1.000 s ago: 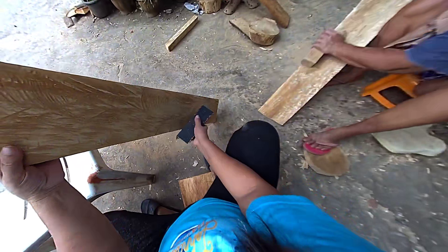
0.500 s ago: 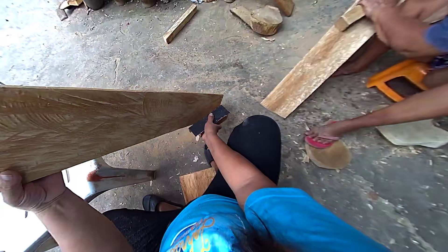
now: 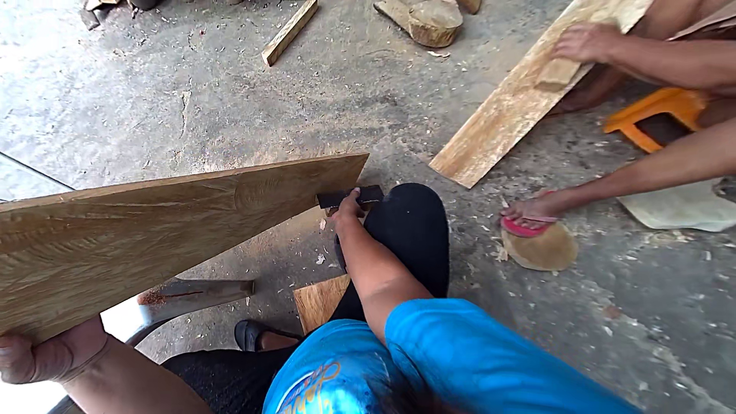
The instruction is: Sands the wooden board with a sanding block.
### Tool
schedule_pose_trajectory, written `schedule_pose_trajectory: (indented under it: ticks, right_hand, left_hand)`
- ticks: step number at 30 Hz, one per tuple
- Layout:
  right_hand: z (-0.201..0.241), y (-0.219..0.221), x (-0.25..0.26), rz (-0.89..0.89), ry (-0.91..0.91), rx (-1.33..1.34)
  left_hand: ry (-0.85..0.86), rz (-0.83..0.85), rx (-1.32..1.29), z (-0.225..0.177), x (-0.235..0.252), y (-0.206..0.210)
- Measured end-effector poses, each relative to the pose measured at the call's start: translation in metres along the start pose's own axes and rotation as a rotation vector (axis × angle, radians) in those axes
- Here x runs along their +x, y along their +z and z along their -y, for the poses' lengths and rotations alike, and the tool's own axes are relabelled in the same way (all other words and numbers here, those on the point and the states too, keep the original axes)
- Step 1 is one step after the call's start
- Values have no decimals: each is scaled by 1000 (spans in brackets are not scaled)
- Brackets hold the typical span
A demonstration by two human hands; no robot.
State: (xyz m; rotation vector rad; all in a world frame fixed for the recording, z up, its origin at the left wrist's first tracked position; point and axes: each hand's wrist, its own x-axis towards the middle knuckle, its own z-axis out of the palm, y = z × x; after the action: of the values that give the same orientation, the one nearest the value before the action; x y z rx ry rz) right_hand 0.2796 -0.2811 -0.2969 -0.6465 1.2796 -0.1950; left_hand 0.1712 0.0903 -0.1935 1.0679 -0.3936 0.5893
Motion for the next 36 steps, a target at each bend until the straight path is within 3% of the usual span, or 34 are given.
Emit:
schedule_pose_trajectory:
  ticks: [2, 6, 8, 13, 15, 18, 20, 24, 28, 32, 36]
  right_hand:
    - [0, -4, 1, 66, 29, -110]
    - [-10, -11, 4, 364, 177, -479]
    - [-9, -10, 5, 324, 179, -438]
    - [2, -9, 11, -42, 37, -60]
    - [0, -12, 10, 25, -15, -236]
    - [-7, -17, 12, 281, 18, -682]
    - [-11, -12, 12, 275, 58, -650]
    - [-6, -5, 16, 60, 14, -266]
    - [-15, -15, 28, 353, -39, -689]
    - [-14, -10, 19, 291, -25, -683]
    - [-9, -12, 17, 411, -78, -986]
  left_hand:
    - [8, -1, 11, 0, -3, -2]
    - [10, -4, -2, 0, -3, -3]
    - [7, -2, -12, 0, -2, -2]
    - [5, -60, 17, -1, -2, 2]
    - [9, -75, 8, -1, -2, 1]
    - [3, -56, -14, -2, -2, 2]
    - [2, -86, -42, -1, -1, 2]
    - [18, -167, -22, -1, 1, 11]
    - [7, -163, -1, -3, 3, 17]
    - [-20, -241, 18, -6, 4, 25]
    - [-22, -296, 34, -4, 9, 30]
